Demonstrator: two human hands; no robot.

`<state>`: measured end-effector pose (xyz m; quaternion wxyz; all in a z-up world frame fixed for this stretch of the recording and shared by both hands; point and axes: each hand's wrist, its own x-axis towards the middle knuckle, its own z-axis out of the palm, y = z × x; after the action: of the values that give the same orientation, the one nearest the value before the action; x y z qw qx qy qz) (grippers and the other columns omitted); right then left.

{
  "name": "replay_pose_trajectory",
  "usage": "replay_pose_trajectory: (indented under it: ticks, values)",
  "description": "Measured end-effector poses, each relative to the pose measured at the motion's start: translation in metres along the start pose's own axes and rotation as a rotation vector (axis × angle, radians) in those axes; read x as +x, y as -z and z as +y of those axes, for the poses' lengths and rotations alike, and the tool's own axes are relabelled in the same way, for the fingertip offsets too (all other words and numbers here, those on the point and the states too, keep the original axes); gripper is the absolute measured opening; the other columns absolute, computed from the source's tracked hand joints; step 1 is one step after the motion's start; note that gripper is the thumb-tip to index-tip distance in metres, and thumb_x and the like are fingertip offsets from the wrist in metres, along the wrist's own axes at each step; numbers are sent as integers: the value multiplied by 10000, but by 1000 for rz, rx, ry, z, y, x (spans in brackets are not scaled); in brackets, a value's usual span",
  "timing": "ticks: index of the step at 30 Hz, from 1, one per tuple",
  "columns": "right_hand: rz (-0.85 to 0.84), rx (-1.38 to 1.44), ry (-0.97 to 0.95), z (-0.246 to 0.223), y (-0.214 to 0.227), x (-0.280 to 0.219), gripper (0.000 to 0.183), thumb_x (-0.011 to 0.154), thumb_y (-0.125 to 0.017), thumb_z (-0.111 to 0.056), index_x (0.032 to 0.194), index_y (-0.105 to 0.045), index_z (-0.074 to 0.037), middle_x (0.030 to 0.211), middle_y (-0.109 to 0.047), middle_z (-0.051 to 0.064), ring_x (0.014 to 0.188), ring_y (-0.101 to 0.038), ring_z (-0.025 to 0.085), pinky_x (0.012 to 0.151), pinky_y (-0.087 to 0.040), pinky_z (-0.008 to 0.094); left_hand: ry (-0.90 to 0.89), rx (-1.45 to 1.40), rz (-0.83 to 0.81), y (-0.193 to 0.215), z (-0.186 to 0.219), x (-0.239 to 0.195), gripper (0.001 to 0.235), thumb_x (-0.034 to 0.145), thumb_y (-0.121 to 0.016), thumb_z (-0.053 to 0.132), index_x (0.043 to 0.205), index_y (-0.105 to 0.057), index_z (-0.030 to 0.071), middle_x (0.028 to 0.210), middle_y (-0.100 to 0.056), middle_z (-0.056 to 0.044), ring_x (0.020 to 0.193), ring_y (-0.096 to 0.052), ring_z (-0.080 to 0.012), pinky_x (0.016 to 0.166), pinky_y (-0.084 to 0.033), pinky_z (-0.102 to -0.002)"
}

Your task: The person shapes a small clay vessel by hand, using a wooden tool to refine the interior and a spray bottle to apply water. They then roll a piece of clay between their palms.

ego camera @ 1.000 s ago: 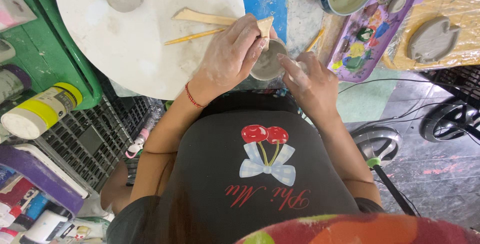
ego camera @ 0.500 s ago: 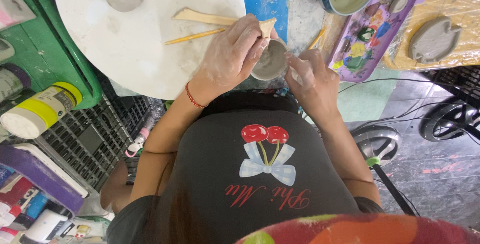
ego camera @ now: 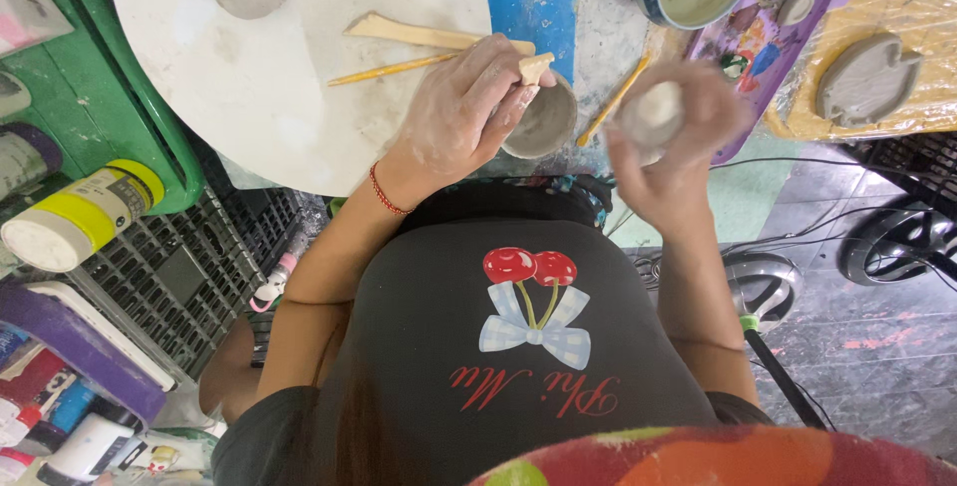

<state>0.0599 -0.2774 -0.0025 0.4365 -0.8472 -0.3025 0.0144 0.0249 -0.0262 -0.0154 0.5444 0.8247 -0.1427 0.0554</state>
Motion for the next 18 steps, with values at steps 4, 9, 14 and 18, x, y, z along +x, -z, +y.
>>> replay_pose_trajectory:
  ticks: [4, 9, 14, 18]
  values:
    - [81, 371, -141, 3, -7, 21, 755, 1068, -578, 82, 1526, -39, -180, 1406, -422, 103, 1135, -544, 214, 1015, -482, 340, -1, 42, 0, 2, 2, -3, 164, 1063, -636, 31, 1226, -619, 35, 1197, -657, -88, 963, -646, -277, 806, -540, -400]
    - [24, 161, -79, 21, -42, 50, 708, 1133, -648, 122, 1503, -98, -127, 1416, -397, 148, 1315, -476, 257, 1148, -374, 358, -15, 105, 17, 0, 0, -6, 198, 1054, -682, 97, 1239, -640, 41, 1207, -646, -112, 1019, -666, -310, 834, -551, -410]
    - [-34, 186, -162, 27, -56, 55, 639, 1130, -691, 87, 1524, -213, -68, 1453, -409, 158, 1351, -465, 264, 1184, -378, 391, 16, 94, -12, -3, 2, -7, 186, 1039, -714, 139, 1206, -666, 71, 1138, -653, -110, 958, -686, -291, 827, -563, -403]
    - [58, 370, -63, 13, -46, 47, 670, 1020, -631, 56, 1553, -246, -74, 1498, -362, 184, 1452, -376, 339, 1252, -299, 448, -10, 70, -26, -6, 2, -5, 173, 1027, -740, 159, 1154, -667, 68, 1068, -669, -51, 961, -691, -285, 813, -557, -398]
